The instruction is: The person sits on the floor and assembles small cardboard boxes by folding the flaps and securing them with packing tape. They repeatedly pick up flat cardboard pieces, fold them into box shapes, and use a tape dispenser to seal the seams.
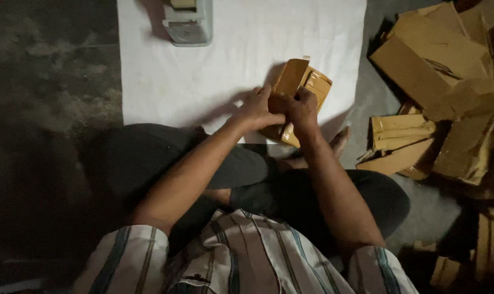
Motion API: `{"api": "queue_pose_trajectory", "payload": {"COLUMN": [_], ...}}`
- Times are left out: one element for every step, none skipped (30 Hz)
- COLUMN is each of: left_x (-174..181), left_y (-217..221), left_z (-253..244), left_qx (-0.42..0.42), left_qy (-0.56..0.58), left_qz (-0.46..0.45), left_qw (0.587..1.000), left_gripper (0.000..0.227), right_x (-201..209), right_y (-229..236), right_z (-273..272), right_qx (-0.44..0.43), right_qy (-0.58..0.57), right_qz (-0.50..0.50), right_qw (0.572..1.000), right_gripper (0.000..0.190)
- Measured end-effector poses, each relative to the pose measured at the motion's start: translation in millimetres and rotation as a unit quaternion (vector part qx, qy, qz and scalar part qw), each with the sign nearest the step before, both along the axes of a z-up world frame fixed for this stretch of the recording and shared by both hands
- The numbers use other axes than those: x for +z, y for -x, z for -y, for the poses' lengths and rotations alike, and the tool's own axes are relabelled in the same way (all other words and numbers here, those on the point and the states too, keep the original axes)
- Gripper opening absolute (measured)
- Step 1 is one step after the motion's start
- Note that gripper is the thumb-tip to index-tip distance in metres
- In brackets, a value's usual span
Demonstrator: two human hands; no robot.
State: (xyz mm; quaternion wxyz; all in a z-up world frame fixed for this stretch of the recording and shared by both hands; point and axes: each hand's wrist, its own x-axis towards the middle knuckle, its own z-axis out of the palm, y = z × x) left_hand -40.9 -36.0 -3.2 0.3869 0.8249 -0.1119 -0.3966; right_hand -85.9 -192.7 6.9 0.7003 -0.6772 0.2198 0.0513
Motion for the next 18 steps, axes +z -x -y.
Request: {"api": "queue_pose_trajectory", "payload": {"left_x": [-2.8, -6.5, -11.3, -17.4, -24.3, -31.4, -38.0, -43.2, -46.8, -48.8, -48.6, -46.3, -41.8, -35.2, -27.6, -20.4, -14.1, -9.3], "left_y": [3.1, 4.2, 4.6, 5.3, 5.9, 6.6, 7.3, 6.6, 5.6, 5.0, 4.9, 4.7, 4.0, 1.6, -0.1, -0.9, -2.5, -3.9], "left_z": [1.4, 1.2, 2.4, 3.8, 5.0, 5.0, 5.3, 7.0, 8.5, 7.8, 6.5, 3.9, 1.0, -0.9, -3.6, -4.5, -3.9, -4.4], "left_qx": [0.022, 0.045, 0.066, 0.087, 0.108, 0.11, 0.112, 0.112, 0.116, 0.121, 0.125, 0.13, 0.133, 0.133, 0.167, 0.2, 0.232, 0.239], "left_qy": [0.072, 0.142, 0.203, 0.261, 0.318, 0.343, 0.369, 0.394, 0.393, 0.392, 0.39, 0.302, 0.211, 0.118, 0.121, 0.126, 0.131, 0.108], "left_qz": [0.002, 0.006, -0.024, -0.056, -0.087, -0.078, -0.069, -0.061, -0.06, -0.059, -0.058, -0.034, -0.01, 0.015, 0.038, 0.059, 0.08, 0.115], "left_qw": [0.997, 0.989, 0.977, 0.96, 0.938, 0.929, 0.92, 0.91, 0.91, 0.91, 0.911, 0.944, 0.968, 0.984, 0.978, 0.97, 0.961, 0.958], "left_gripper": [0.101, 0.101, 0.094, 0.087, 0.08, 0.072, 0.064, 0.057, 0.053, 0.049, 0.046, 0.045, 0.045, 0.046, 0.052, 0.058, 0.064, 0.075], "right_x": [-9.5, -18.7, -27.1, -35.1, -42.1, -48.4, -53.5, -56.6, -58.3, -59.2, -58.8, -57.3, -53.9, -48.5, -42.6, -36.2, -29.2, -22.0], "right_y": [0.4, -0.9, -1.8, -1.8, -1.5, -1.3, -1.0, -1.1, -1.1, -1.3, -1.2, -0.7, -0.2, -1.2, -1.6, 0.4, 3.0, 6.4], "right_z": [6.9, 11.5, 15.1, 17.5, 19.5, 20.0, 20.3, 21.8, 23.0, 22.1, 20.2, 16.2, 11.7, 7.1, -0.7, -9.2, -18.1, -28.1], "right_qx": [-0.015, -0.028, -0.052, -0.075, -0.098, -0.093, -0.088, -0.085, -0.076, -0.066, -0.056, -0.039, -0.021, -0.005, 0.023, 0.049, 0.076, 0.124], "right_qy": [-0.047, -0.095, -0.115, -0.136, -0.157, -0.172, -0.188, -0.202, -0.205, -0.208, -0.212, -0.191, -0.17, -0.148, -0.129, -0.109, -0.088, -0.061], "right_qz": [-0.006, -0.01, -0.02, -0.031, -0.043, -0.042, -0.042, -0.041, -0.032, -0.024, -0.015, -0.017, -0.02, -0.02, -0.018, -0.017, -0.016, -0.016], "right_qw": [0.999, 0.995, 0.992, 0.987, 0.982, 0.98, 0.977, 0.975, 0.975, 0.976, 0.976, 0.981, 0.985, 0.989, 0.991, 0.993, 0.993, 0.99], "right_gripper": [0.026, 0.024, 0.022, 0.02, 0.019, 0.017, 0.015, 0.013, 0.013, 0.014, 0.015, 0.015, 0.016, 0.017, 0.021, 0.025, 0.029, 0.033]}}
